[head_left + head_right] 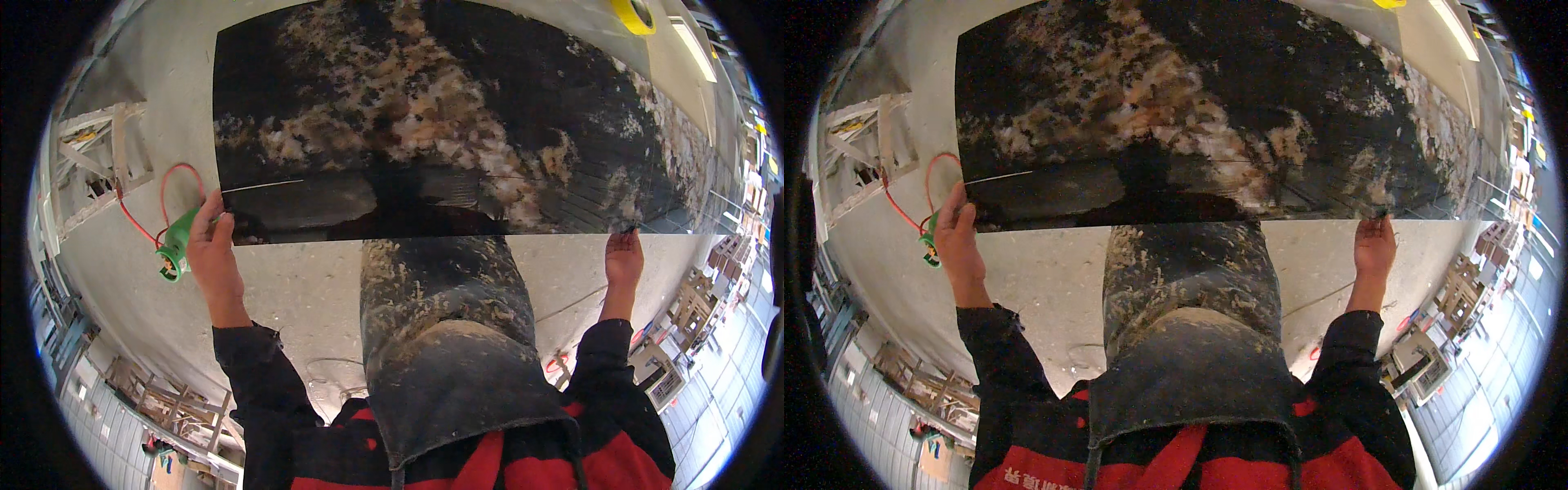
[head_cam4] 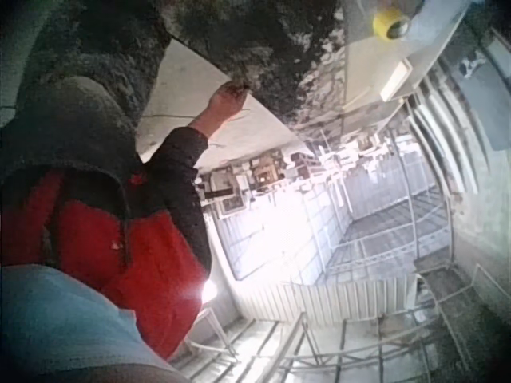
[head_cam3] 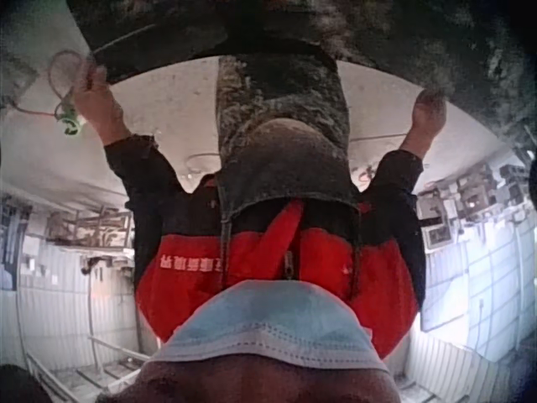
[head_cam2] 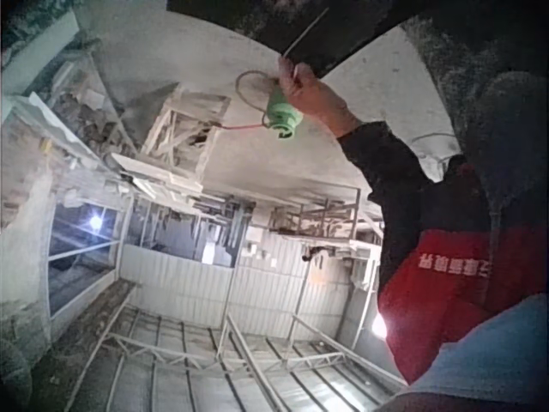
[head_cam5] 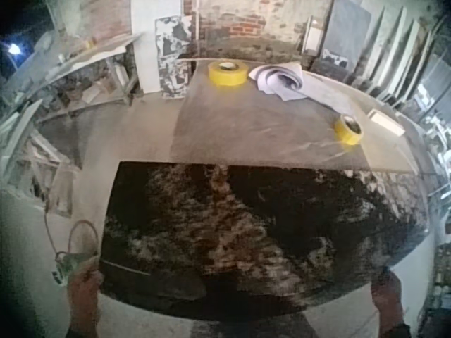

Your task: The person applies yellow tape to a large black surface with white residue, using a utility knife to cut the tape and hands to smooth it down. The person repeatedly measures, cuts, and presses tape along the surface edges and sections.

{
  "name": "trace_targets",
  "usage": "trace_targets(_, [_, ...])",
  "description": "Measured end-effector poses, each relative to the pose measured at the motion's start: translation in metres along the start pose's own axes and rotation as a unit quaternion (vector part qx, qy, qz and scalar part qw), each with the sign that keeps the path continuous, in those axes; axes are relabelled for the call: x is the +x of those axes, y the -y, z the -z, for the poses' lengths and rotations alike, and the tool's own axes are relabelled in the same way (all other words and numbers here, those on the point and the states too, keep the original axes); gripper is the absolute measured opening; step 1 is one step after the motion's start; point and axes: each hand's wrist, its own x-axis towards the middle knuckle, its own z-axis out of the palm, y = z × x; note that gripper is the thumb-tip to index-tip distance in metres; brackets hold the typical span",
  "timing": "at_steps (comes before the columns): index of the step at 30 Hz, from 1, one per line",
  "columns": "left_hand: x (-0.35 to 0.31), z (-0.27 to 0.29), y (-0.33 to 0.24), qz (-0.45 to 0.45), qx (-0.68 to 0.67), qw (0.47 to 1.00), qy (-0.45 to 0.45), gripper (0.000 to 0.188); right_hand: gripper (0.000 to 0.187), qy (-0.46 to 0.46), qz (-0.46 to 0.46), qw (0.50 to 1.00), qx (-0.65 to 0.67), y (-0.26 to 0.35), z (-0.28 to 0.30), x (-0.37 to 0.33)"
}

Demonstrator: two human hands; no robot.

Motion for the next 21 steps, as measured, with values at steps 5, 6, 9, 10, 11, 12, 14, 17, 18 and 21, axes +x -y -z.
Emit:
trace_targets(5, [-0.002,-0.002,-0.001,-0.018,-0.004,1.000,0.024,0.045,0.017,-0.025,0.009,1.000,-0.008,0.002,0.006,0.006])
trace_targets(6, [-0.002,-0.001,0.002,-0.020,-0.004,1.000,0.024,0.045,0.017,-0.014,0.005,1.000,-0.009,0.002,0.007,0.007])
trace_targets(9, [-0.003,0.000,0.007,-0.021,-0.013,0.999,0.020,0.045,0.017,0.006,-0.004,1.000,-0.014,0.000,0.005,0.003])
trace_targets(10, [-0.004,-0.001,0.009,-0.019,-0.022,0.999,0.016,0.045,0.017,0.004,-0.006,1.000,-0.017,-0.001,0.001,-0.001])
trace_targets(11, [-0.005,0.001,0.011,-0.018,-0.032,0.999,0.012,0.045,0.017,0.001,-0.007,1.000,-0.020,-0.004,-0.003,-0.006])
trace_targets(12, [-0.004,0.001,0.013,-0.021,-0.023,0.999,0.014,0.045,0.018,0.012,-0.015,1.000,-0.024,-0.003,-0.004,-0.008])
trace_targets(14, [-0.003,0.002,0.012,-0.030,-0.011,0.999,0.018,0.045,0.018,0.037,-0.024,0.999,-0.032,0.001,0.008,-0.007])
trace_targets(17, [-0.001,-0.004,-0.003,-0.045,0.083,0.995,0.027,0.048,0.019,-0.020,0.002,0.997,-0.072,0.006,0.041,-0.003])
trace_targets(18, [0.001,-0.004,0.001,-0.029,0.028,0.998,0.042,0.050,0.020,-0.044,0.034,0.995,-0.088,-0.002,0.039,-0.010])
trace_targets(21, [-0.003,0.002,0.007,-0.021,0.099,0.995,0.013,0.051,0.020,-0.165,0.134,0.962,-0.171,0.002,-0.003,-0.033])
